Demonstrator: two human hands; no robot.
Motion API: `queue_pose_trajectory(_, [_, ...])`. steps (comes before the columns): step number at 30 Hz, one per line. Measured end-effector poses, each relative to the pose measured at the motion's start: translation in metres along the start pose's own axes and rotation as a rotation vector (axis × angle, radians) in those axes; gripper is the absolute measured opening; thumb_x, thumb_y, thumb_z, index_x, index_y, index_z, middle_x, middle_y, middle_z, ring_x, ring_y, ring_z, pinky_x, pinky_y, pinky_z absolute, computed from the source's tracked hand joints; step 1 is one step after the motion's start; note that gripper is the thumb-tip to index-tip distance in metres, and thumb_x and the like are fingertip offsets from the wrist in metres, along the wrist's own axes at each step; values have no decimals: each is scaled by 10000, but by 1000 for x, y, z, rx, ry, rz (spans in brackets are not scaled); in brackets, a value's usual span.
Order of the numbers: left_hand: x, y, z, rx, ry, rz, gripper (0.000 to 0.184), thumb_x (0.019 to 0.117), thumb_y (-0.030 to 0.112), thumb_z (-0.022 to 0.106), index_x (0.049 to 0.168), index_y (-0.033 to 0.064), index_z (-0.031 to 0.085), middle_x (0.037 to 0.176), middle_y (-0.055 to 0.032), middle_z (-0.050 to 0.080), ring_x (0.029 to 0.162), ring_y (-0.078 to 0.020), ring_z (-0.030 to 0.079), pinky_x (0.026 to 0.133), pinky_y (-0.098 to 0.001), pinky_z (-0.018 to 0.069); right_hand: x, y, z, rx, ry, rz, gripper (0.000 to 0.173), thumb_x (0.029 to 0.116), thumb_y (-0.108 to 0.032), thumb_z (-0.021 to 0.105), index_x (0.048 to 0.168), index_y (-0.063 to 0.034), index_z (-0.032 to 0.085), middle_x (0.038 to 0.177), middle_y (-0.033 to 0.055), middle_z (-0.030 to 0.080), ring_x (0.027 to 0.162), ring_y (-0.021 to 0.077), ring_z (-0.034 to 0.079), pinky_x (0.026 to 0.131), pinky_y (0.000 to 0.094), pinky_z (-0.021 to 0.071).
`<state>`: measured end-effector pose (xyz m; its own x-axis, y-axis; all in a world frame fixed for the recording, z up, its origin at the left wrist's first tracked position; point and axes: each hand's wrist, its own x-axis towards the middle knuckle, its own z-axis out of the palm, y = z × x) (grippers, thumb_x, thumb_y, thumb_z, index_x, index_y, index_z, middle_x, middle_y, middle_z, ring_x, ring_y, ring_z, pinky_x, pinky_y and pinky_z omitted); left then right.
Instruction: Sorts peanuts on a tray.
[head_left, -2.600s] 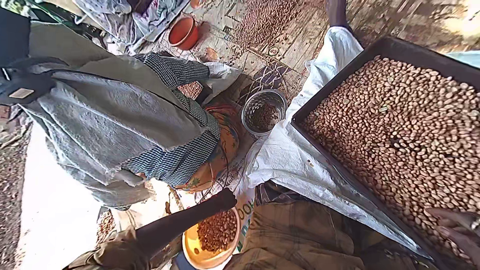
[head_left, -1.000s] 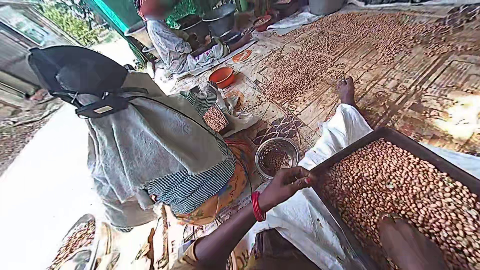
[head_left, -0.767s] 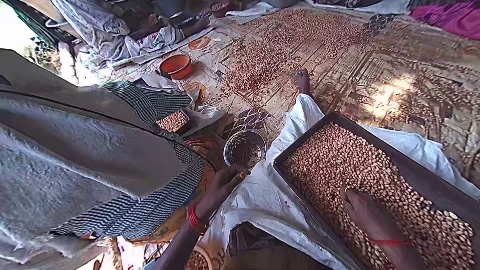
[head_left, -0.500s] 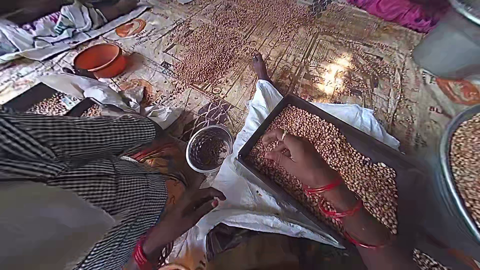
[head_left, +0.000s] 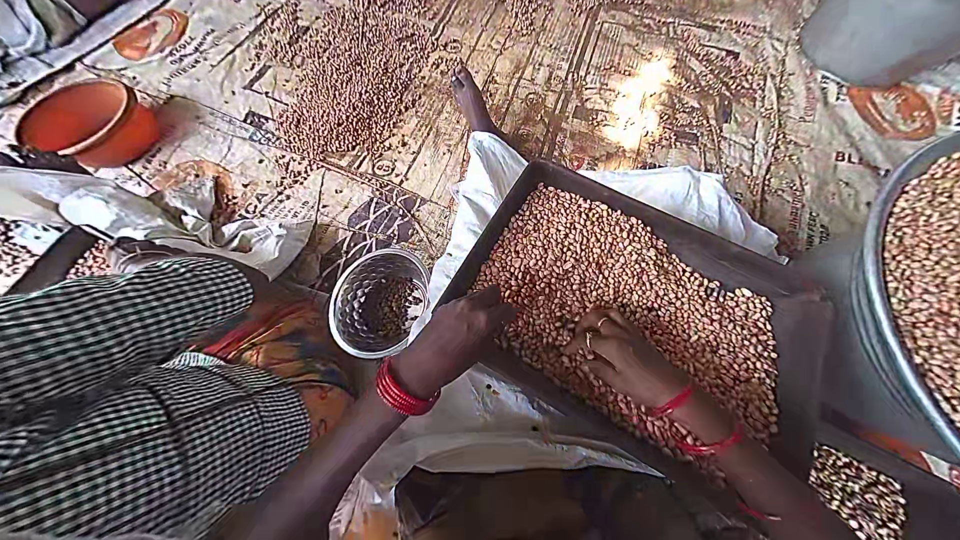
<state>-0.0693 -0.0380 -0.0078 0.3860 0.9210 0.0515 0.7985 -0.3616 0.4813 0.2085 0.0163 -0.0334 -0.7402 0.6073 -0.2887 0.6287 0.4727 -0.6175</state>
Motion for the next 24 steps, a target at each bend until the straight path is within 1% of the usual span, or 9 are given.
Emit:
queue_pose_trajectory(2, [12, -3, 6, 110, -90, -22, 174, 926, 5, 661, 1062, 44, 762, 940, -210, 673, 782, -387, 706, 630, -542, 583, -32, 26, -29, -19, -10, 29, 229, 921, -66, 687, 1123, -103, 789, 1281, 202, 667, 1278, 470, 533, 1072, 619, 396])
queue_pose_trajectory(5, [21, 2, 12, 226, -164, -53, 170, 938, 38, 667, 1073, 68, 765, 987, -218, 685, 822, -411, 710, 605, -552, 569, -52, 46, -63, -67, 192, 32, 214, 923, -65, 646, 1087, -76, 784, 1194, 160, 718, 1150, 425, 633, 979, 607, 475])
queue_pose_trajectory(7, [24, 6, 14, 260, -184, -77, 168, 950, 43, 654, 1075, 66, 764, 1005, -221, 692, 842, -419, 713, 609, -560, 565, -34, 31, -63, -51, 318, -17, 209, 930, -87, 633, 1080, -70, 778, 1152, 134, 728, 1089, 366, 663, 916, 557, 518])
queue_pose_trajectory(9, [26, 8, 13, 278, -204, -100, 183, 959, 41, 637, 1088, 76, 762, 1011, -216, 698, 849, -420, 714, 610, -559, 557, -5, 6, -50, 10, 322, -76, 180, 953, -90, 644, 1066, -64, 781, 1125, 132, 738, 1058, 327, 692, 901, 515, 547])
queue_pose_trajectory(12, [30, 12, 14, 291, -264, -144, 232, 978, 33, 606, 1149, 97, 748, 1075, -203, 705, 895, -418, 712, 636, -551, 554, 33, -16, -22, 31, 278, -116, 137, 951, -69, 674, 1030, -33, 781, 1103, 159, 734, 1081, 341, 680, 944, 489, 533])
queue_pose_trajectory(15, [32, 17, 13, 302, -323, -193, 252, 1003, 39, 568, 1191, 89, 728, 1121, -189, 692, 907, -398, 709, 654, -534, 556, 39, -19, -14, 7, 231, -109, 152, 947, -85, 685, 1048, -23, 781, 1177, 170, 709, 1158, 364, 636, 1007, 497, 495])
queue_pose_trajectory(18, [31, 14, 12, 277, -325, -210, 280, 978, 5, 571, 1196, 83, 728, 1149, -176, 697, 889, -388, 714, 641, -535, 556, 34, -22, -26, 43, 227, -119, 149, 945, -87, 690, 1060, -51, 778, 1144, 152, 719, 1098, 334, 671, 954, 490, 531])
queue_pose_trajectory(21, [30, 12, 11, 246, -318, -211, 220, 964, 21, 612, 1159, 44, 711, 1121, -183, 693, 881, -396, 712, 643, -547, 555, 46, -37, -30, 58, 228, -114, 134, 947, -80, 694, 1040, -42, 781, 1071, 161, 733, 1043, 329, 690, 920, 492, 537])
queue_pose_trajectory(24, [28, 10, 10, 200, -304, -247, 203, 960, 88, 668, 1144, 19, 719, 1129, -202, 698, 880, -414, 714, 670, -579, 556, 63, -42, -2, 5, 231, -124, 130, 920, -102, 723, 969, 3, 781, 1145, 190, 716, 1206, 389, 608, 1016, 534, 467])
